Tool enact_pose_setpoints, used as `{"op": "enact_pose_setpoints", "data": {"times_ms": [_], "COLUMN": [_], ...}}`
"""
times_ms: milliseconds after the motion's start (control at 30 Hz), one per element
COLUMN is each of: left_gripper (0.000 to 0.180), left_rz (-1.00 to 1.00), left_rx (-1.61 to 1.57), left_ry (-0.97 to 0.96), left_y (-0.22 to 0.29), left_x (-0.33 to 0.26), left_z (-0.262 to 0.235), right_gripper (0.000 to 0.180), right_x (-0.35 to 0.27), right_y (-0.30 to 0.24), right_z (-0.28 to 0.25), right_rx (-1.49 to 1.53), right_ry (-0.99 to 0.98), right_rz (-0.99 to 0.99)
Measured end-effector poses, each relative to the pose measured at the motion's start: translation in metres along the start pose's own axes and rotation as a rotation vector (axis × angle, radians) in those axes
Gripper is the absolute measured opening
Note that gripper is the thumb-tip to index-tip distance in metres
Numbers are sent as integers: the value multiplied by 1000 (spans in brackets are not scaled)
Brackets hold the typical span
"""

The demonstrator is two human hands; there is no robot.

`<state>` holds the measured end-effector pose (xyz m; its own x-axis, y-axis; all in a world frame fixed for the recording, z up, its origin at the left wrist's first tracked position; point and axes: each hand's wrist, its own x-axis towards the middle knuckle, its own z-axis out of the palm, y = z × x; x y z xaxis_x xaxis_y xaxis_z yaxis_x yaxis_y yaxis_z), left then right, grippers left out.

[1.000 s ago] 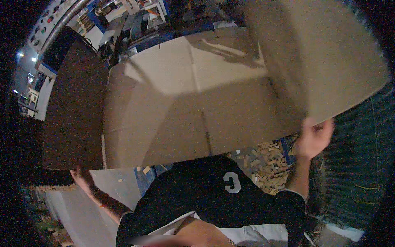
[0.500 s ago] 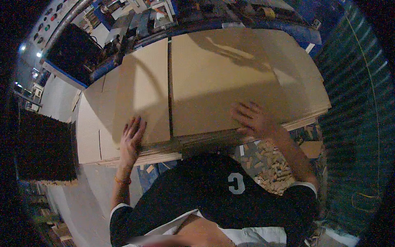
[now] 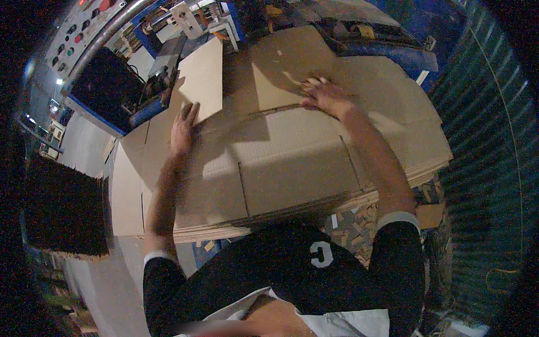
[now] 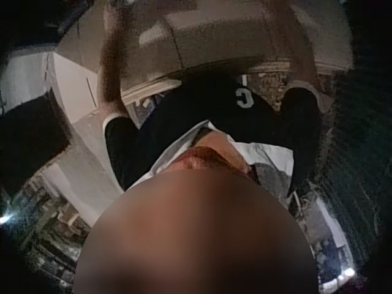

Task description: The person repeatedly picks up flat cardboard sheets from a stack and places them onto a conveyor belt. The hands lift each sheet and set it down in front of the camera, continuing the cycle throughout the clip.

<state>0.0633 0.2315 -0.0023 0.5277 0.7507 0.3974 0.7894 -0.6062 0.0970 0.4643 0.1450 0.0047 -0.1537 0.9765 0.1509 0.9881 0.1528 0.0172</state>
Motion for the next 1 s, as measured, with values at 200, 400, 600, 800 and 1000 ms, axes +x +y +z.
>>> {"op": "enact_pose_setpoints", "data": {"times_ms": [200, 400, 600, 800, 1000], "left_gripper": [79, 48, 49, 64, 53], "left_rz": [-143, -533, -1395, -1349, -1073], "left_rx": [14, 301, 103, -112, -712], "left_ry": [179, 777, 633, 757, 1081], "left_y": [-2, -101, -175, -159, -178], "left_x": [4, -205, -365, -332, -332], "left_z": [-17, -68, -42, -46, -95], "right_gripper": [51, 55, 60, 63, 35], "right_x": [-26, -211, -255, -238, -212], "right_y": [-10, 32, 44, 43, 63], "right_z": [-7, -9, 31, 24, 8], "right_rx": [31, -237, -139, -155, 1339], "right_ry": [70, 539, 381, 350, 1629], "right_rz": [176, 771, 1121, 1226, 801]}}
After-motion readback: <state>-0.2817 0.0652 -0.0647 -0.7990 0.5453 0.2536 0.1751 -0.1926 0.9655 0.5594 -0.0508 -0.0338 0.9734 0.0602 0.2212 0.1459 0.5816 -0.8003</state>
